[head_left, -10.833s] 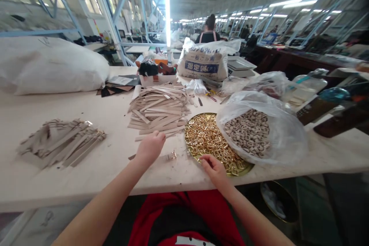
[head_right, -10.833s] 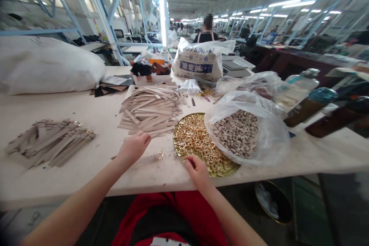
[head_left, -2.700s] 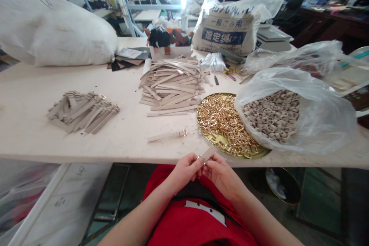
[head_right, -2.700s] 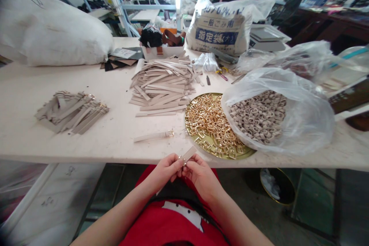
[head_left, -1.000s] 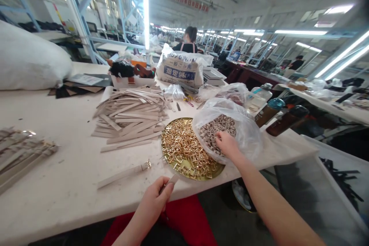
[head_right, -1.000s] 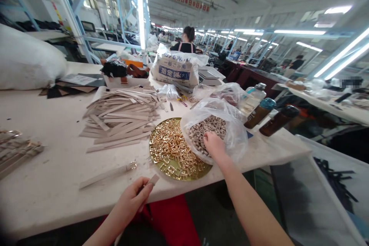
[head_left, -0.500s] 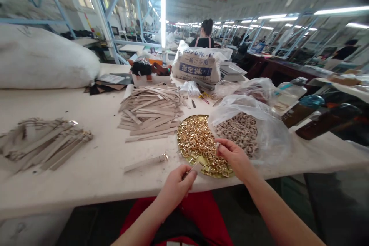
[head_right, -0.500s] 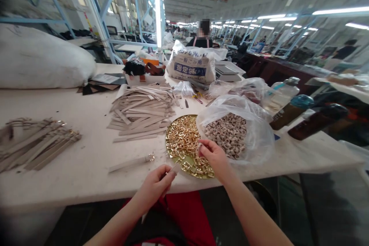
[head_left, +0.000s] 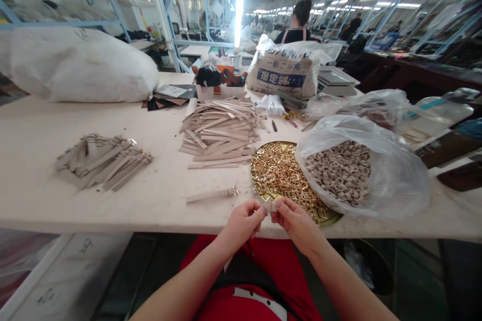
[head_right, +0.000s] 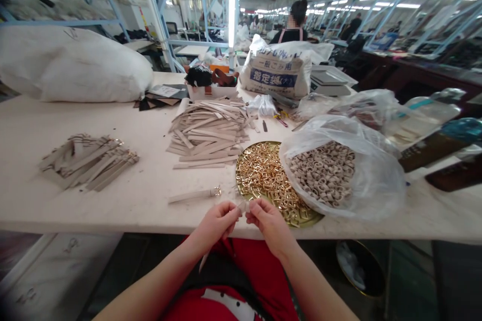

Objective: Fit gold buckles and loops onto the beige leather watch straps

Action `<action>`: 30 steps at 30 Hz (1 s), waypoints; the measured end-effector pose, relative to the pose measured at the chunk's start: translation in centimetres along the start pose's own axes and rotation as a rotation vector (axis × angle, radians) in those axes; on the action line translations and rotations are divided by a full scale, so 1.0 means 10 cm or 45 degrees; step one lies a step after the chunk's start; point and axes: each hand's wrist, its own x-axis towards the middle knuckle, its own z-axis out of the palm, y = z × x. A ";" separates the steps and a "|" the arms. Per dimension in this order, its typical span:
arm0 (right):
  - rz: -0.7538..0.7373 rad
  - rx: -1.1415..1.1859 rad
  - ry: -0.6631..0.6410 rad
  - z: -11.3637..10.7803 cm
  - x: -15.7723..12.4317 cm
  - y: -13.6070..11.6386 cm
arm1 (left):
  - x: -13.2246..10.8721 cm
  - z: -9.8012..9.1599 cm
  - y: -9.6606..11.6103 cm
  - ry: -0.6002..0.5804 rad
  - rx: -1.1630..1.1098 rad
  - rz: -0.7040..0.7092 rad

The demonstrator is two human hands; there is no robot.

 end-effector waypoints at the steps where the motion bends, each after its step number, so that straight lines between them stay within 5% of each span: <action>1: 0.005 0.022 0.028 0.01 0.00 0.01 | 0.00 0.01 -0.02 0.011 0.012 -0.001; 6: -0.128 -0.020 0.158 0.04 -0.02 0.09 | -0.03 0.01 -0.06 0.004 0.040 -0.035; 11: -0.242 -0.387 0.093 -0.03 -0.06 0.11 | -0.08 -0.03 -0.01 -0.001 0.337 0.097; 15: -0.180 -0.428 0.058 -0.08 -0.07 0.11 | -0.09 -0.07 0.02 0.018 0.664 0.249; 22: -0.048 -0.523 -0.091 -0.13 -0.06 0.12 | -0.12 -0.08 -0.01 0.074 0.899 0.255; 30: 0.005 -0.231 -0.052 -0.08 -0.06 0.19 | -0.17 -0.11 0.01 0.118 1.014 0.265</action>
